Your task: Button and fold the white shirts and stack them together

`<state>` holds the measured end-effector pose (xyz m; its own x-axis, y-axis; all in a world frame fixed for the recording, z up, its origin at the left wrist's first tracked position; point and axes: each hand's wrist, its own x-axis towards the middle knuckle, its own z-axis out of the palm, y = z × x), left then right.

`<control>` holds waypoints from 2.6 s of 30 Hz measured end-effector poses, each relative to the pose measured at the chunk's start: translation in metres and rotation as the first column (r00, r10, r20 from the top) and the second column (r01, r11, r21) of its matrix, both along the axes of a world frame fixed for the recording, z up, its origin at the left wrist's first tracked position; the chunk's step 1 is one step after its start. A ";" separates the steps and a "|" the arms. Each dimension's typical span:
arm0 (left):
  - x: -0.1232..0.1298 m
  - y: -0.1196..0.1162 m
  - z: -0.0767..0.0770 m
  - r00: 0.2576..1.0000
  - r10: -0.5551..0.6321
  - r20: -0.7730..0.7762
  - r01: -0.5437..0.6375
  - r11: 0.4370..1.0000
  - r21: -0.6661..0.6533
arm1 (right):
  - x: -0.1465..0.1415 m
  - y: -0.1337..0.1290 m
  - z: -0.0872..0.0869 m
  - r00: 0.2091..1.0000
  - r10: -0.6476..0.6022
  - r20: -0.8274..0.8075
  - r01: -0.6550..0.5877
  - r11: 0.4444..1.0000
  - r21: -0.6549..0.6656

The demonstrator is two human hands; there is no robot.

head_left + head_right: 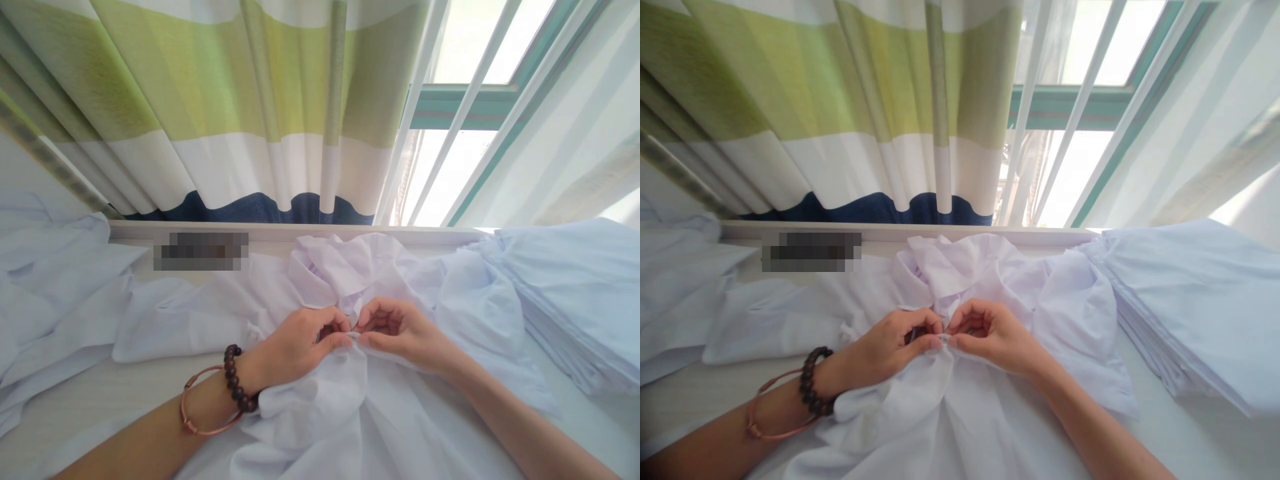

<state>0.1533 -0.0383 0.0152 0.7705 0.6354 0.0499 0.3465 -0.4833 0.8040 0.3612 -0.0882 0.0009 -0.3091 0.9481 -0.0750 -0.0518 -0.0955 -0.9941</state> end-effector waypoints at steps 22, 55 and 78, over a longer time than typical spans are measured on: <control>-0.001 0.004 -0.018 1.000 -0.024 0.004 0.018 0.823 0.568 | -0.021 -0.015 -0.015 0.739 -0.418 0.528 0.028 0.802 0.596; -0.003 0.015 -0.003 0.995 -0.088 -0.037 0.095 0.961 0.259 | -0.018 -0.013 -0.005 0.626 -0.524 0.577 -0.368 0.454 0.811; -0.003 0.001 -0.012 0.993 0.036 -0.112 0.066 0.620 0.782 | -0.016 -0.011 -0.008 0.604 -0.480 0.636 -0.282 0.617 0.734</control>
